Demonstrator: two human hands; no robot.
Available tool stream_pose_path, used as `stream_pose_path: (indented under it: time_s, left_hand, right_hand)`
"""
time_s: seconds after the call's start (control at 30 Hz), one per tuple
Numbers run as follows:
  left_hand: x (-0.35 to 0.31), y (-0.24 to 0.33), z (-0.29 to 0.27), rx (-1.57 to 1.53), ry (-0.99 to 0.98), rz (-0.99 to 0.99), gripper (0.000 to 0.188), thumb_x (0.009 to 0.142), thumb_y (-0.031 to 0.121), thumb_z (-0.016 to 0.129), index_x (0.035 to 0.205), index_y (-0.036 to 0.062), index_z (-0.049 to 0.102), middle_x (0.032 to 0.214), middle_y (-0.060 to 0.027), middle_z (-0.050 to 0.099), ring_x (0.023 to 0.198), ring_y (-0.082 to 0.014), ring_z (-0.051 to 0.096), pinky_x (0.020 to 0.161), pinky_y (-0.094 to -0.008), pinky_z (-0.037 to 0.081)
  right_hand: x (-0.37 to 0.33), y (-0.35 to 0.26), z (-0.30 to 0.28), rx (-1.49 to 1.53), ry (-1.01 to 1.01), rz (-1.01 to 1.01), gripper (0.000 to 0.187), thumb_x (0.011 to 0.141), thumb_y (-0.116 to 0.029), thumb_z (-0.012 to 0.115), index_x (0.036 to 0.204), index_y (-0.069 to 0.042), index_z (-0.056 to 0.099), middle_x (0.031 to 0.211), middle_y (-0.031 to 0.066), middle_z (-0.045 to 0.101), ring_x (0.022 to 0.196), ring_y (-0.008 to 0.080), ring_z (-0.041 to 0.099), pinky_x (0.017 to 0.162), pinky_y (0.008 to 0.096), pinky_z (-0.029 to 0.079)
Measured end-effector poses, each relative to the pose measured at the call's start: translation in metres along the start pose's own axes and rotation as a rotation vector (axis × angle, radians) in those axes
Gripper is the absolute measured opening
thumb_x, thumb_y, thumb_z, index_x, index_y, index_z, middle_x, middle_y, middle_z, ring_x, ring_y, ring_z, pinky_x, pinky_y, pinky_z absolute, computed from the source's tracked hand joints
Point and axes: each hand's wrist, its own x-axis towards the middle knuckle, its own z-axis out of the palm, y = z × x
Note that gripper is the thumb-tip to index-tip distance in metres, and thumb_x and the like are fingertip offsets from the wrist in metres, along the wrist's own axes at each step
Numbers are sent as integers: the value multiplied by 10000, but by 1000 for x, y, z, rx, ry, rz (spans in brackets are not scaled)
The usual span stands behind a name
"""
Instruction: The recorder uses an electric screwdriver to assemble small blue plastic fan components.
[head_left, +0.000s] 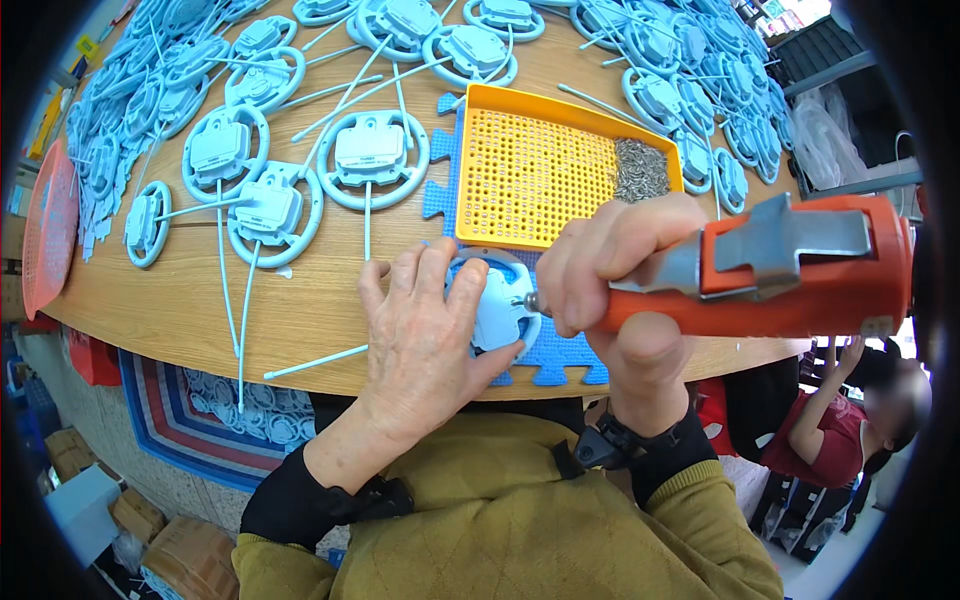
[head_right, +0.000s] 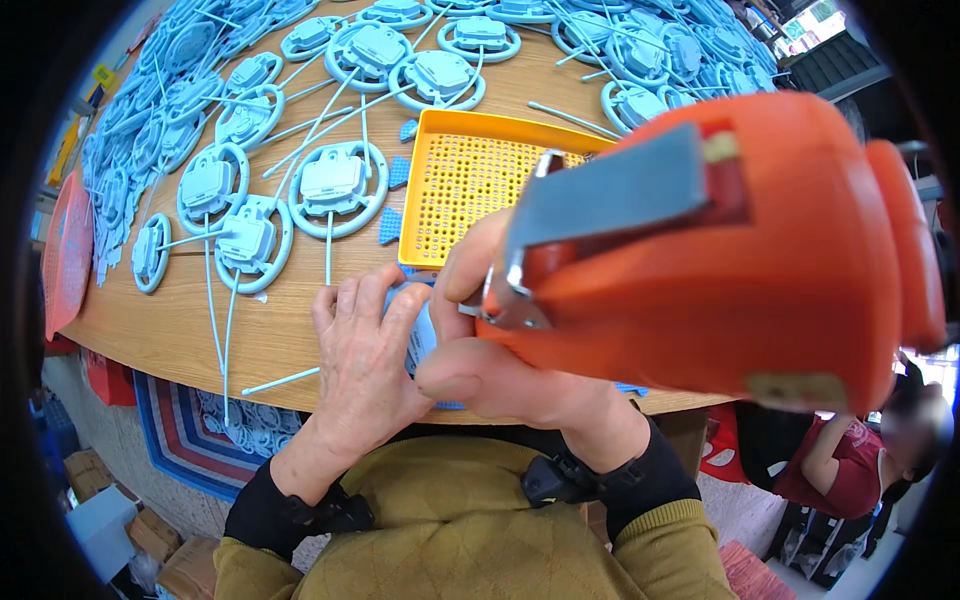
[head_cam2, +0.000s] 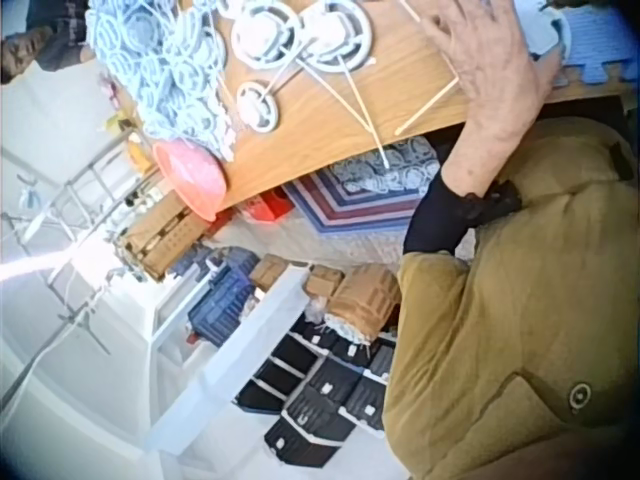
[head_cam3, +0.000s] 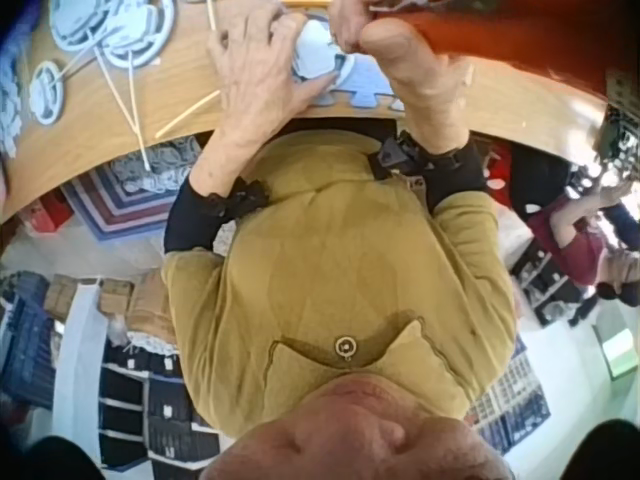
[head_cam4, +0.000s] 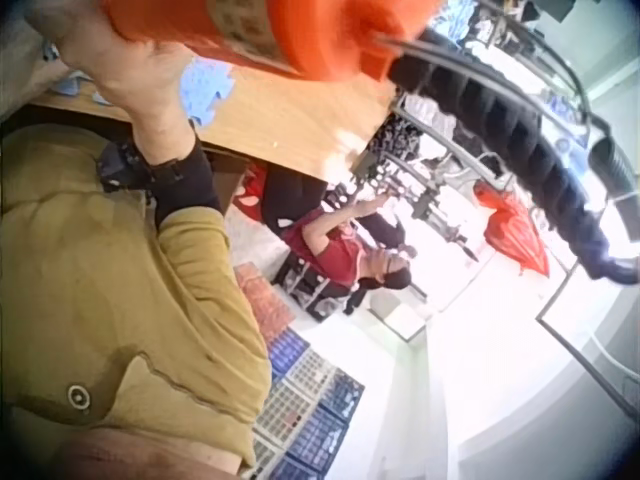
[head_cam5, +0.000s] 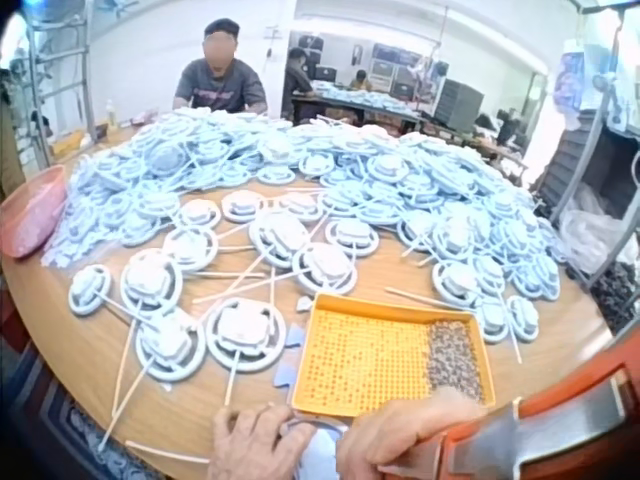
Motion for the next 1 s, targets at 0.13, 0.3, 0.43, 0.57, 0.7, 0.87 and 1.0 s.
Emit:
stream_pose_path:
  time_s: [0.13, 0.3, 0.43, 0.57, 0.7, 0.87, 1.0]
  left_hand:
    - [1, -1, -3, -6, 5, 1, 631, 589, 341, 812, 1078, 59, 532, 1142, -150, 474, 1058, -305, 444, 904, -482, 292]
    - [-16, -5, -25, -33, 13, -65, 591, 580, 279, 806, 1066, 63, 549, 1099, -133, 483, 1055, -318, 446, 897, -447, 312]
    - [-67, -18, -87, 111, -56, -219, 608, 572, 223, 783, 1103, 44, 547, 1124, -141, 475, 1071, -334, 436, 906, -436, 322]
    - [-77, -28, -109, 224, -106, -322, 724, 573, 185, 768, 1223, 22, 495, 1188, -162, 461, 1109, -353, 420, 938, -453, 311]
    - [-27, -42, -79, 265, -12, -150, 783, 604, 210, 783, 1289, 21, 454, 1204, -162, 461, 1118, -336, 430, 959, -462, 305]
    - [57, -73, -40, 476, 133, -49, 754, 717, 440, 734, 1292, 31, 467, 1175, -168, 529, 1112, -316, 487, 989, -503, 283]
    - [80, -89, -27, 531, 87, -96, 642, 749, 454, 696, 1200, 23, 544, 1135, -144, 577, 1082, -287, 515, 971, -453, 296]
  right_hand:
    - [0, 5, -3, 29, -1, 67, 507, 759, -446, 748, 938, -52, 485, 645, 47, 518, 509, 148, 493, 478, 287, 417]
    - [9, -1, -5, 213, 15, 19, 507, 782, -482, 708, 950, -56, 491, 652, 39, 510, 519, 148, 489, 490, 285, 414]
    - [26, 4, -44, 192, 124, -136, 477, 835, -492, 644, 980, -59, 505, 698, 30, 512, 566, 145, 488, 554, 282, 415]
    - [40, 27, -49, 130, 197, -106, 390, 847, -398, 667, 984, -66, 515, 708, 39, 531, 605, 147, 503, 619, 301, 425]
    - [48, 40, -49, 143, 208, -125, 361, 847, -360, 675, 976, -64, 512, 699, 41, 539, 614, 146, 516, 619, 309, 432]
    - [51, 45, -46, 147, 275, -46, 324, 850, -335, 677, 950, -72, 515, 683, 41, 543, 602, 145, 525, 608, 314, 435]
    - [54, 51, -49, 154, 227, -57, 311, 844, -324, 686, 937, -78, 519, 679, 41, 544, 599, 148, 527, 606, 312, 435]
